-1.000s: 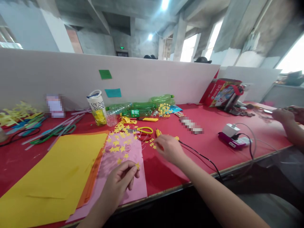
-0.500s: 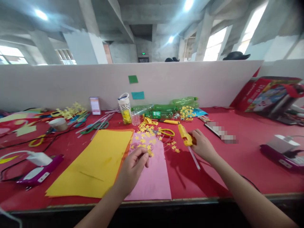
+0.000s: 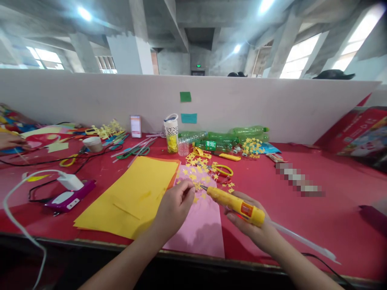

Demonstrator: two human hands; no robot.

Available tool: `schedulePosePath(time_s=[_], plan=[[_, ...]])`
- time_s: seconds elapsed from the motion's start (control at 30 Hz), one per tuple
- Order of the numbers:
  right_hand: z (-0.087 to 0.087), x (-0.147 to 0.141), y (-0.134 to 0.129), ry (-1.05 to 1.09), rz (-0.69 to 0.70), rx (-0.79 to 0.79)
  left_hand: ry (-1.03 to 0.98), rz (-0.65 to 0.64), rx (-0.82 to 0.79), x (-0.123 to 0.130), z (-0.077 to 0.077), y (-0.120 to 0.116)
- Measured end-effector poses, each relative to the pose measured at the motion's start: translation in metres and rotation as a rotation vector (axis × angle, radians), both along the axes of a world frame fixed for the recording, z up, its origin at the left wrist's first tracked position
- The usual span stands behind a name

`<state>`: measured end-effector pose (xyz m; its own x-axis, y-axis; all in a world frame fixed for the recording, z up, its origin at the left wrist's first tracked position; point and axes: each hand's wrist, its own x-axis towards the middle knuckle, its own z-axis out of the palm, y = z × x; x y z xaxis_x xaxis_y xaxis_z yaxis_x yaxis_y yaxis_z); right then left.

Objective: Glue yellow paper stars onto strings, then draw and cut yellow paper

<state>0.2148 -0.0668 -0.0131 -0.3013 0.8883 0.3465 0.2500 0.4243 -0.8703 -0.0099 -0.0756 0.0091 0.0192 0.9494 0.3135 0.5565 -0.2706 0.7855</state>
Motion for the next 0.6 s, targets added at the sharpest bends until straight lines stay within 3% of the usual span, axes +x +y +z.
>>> schedulePosePath(time_s=[0.2,0.4,0.6], plan=[[-0.0084,-0.0022,-0.0015,-0.02,-0.117,0.018,0.006,-0.003,-0.007,0.0027,-0.001,-0.0021],[-0.0014,-0.0058,0.0,-0.059,-0.003,-0.01,0.02,0.0,0.013,0.0024,0.0005,-0.0016],[-0.0004,-0.0069,-0.0003,-0.054,-0.053,-0.024,0.027,0.006,0.031,0.0024,-0.0002,-0.0014]])
